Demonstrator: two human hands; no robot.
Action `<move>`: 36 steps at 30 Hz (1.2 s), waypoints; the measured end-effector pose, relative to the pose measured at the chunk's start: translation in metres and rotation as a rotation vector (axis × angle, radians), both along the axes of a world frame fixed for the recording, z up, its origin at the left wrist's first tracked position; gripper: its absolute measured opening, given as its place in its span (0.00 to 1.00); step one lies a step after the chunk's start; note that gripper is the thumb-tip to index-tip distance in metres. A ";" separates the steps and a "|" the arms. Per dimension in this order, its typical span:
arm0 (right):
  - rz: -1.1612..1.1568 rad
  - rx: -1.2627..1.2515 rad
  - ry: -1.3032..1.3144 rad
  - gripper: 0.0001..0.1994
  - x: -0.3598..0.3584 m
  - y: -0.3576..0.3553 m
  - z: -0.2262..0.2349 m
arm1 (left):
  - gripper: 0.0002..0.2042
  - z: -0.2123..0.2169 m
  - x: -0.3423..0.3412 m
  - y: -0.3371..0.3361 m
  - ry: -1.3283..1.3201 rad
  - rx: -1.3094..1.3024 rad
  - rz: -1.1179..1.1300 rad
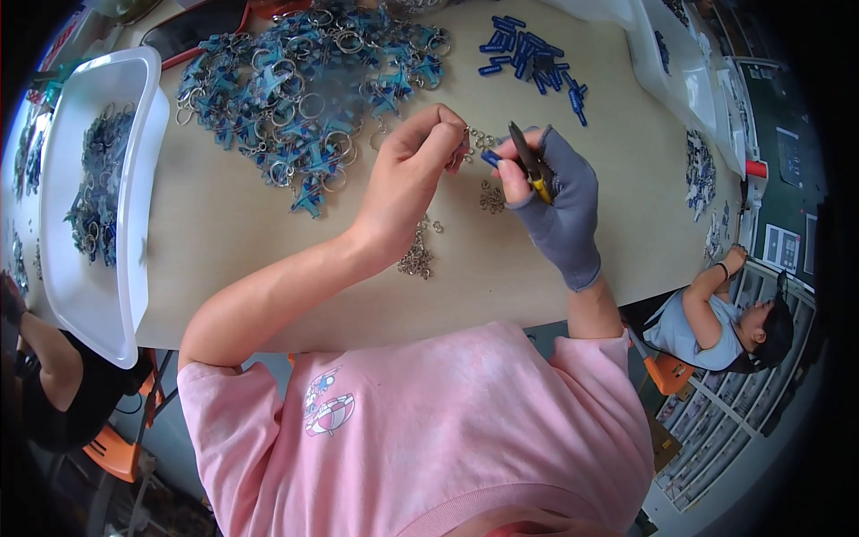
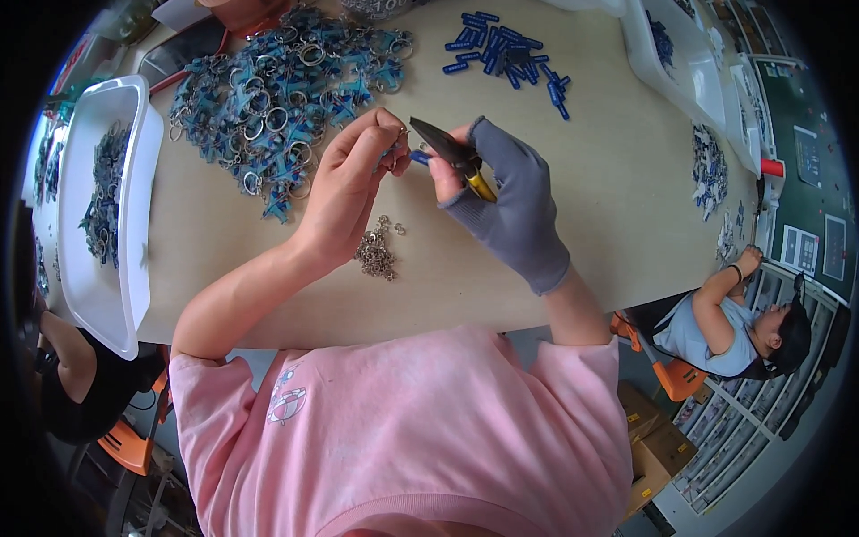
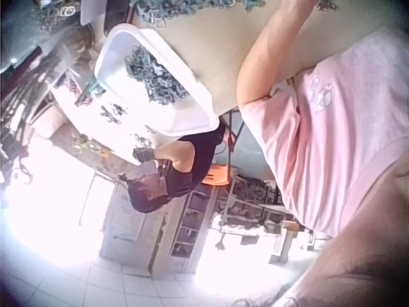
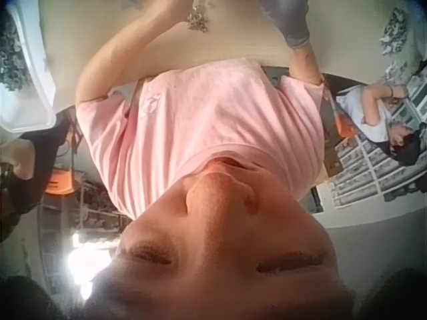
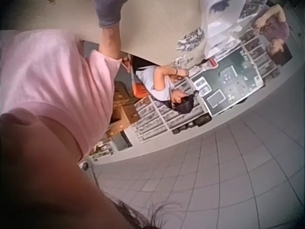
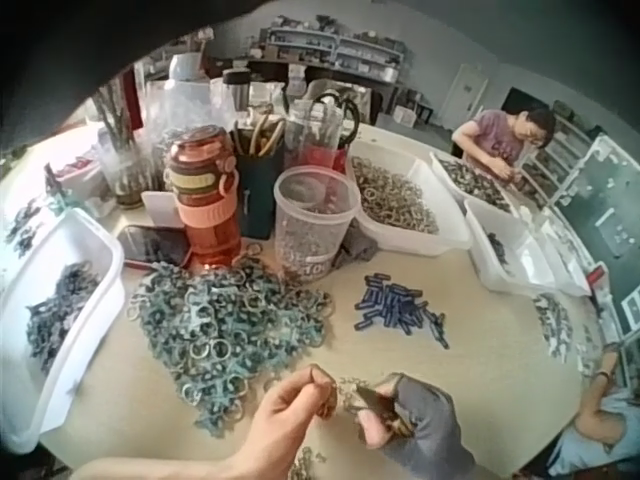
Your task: The person assembles keychains by attaching metal rings and chains to plastic charms using pliers.
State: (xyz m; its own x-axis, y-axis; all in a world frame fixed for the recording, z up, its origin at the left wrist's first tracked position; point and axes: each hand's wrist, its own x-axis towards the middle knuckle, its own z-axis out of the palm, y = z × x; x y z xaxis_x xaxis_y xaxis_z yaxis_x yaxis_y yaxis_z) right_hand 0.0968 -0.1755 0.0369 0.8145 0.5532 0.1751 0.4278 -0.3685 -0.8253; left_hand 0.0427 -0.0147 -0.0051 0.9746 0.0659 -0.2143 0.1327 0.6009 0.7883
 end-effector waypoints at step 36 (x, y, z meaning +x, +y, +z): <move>0.181 -0.501 -0.910 0.20 0.024 -0.015 0.025 | 0.08 0.018 0.000 0.011 -0.137 0.255 -0.138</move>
